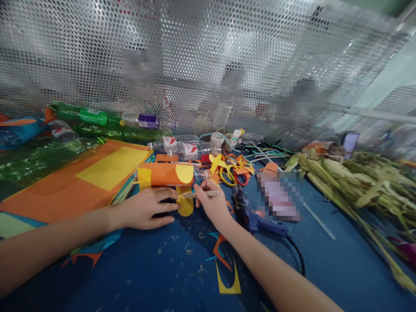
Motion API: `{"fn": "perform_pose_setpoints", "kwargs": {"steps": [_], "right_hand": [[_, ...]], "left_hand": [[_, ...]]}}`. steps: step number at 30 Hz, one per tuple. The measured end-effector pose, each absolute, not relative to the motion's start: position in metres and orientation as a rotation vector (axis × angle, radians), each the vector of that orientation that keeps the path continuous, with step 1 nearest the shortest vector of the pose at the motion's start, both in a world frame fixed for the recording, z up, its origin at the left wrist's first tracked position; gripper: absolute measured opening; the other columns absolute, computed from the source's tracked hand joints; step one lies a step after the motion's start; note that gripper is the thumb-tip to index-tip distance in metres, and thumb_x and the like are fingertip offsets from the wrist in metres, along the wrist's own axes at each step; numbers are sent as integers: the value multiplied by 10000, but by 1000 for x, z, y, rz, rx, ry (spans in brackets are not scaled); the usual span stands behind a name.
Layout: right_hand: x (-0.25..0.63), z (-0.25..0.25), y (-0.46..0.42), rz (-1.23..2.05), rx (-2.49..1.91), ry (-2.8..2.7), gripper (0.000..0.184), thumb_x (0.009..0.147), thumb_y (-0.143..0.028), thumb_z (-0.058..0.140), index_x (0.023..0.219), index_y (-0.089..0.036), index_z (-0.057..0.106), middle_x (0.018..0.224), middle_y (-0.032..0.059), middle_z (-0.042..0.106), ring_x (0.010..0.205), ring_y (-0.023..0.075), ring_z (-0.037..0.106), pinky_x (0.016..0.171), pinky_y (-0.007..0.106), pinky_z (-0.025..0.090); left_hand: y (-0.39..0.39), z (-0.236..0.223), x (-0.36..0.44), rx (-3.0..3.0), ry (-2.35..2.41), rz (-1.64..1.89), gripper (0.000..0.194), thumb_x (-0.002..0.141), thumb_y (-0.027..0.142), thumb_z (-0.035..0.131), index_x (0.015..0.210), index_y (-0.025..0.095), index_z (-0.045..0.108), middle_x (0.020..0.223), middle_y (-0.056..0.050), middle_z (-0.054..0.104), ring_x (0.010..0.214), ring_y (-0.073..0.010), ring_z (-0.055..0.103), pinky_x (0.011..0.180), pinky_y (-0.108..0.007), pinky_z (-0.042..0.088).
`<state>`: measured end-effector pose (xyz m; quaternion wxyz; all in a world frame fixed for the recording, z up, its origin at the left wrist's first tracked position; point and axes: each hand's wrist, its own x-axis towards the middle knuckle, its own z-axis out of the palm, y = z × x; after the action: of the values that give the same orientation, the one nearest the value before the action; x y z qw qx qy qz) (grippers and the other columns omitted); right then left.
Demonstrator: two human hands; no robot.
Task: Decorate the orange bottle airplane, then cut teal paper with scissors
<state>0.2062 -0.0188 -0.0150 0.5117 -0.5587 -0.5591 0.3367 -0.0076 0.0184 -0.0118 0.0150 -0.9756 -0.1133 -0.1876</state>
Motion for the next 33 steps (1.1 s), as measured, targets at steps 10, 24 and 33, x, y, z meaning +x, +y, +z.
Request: {"fn": "perform_pose_setpoints", "kwargs": {"steps": [10,24,33], "right_hand": [[206,-14,-19,804,-1409,-1404,245,803,-293,545,610,-225,410,374,-68,506,385,103,383,467,229,304],[209,-18,-17,822,-1395,-1412,240,813,-283,535,615,-228,412,381,-66,515,392,113,403,472,238,312],[206,-15,-17,851,-1390,-1402,245,801,-275,534,600,-228,401,356,-75,499,361,106,404,454,234,314]], "left_hand": [[18,-10,-7,-3034,-359,-541,355,920,422,395,1075,197,621,1035,-128,616,984,-245,597,801,-401,517],[19,-11,-6,-3019,-358,-565,344,916,423,406,1063,201,624,1058,-122,620,1003,-238,590,835,-404,503],[19,-10,-7,-3043,-361,-550,341,920,414,405,1085,196,608,1047,-126,603,1003,-239,584,828,-399,508]]}}
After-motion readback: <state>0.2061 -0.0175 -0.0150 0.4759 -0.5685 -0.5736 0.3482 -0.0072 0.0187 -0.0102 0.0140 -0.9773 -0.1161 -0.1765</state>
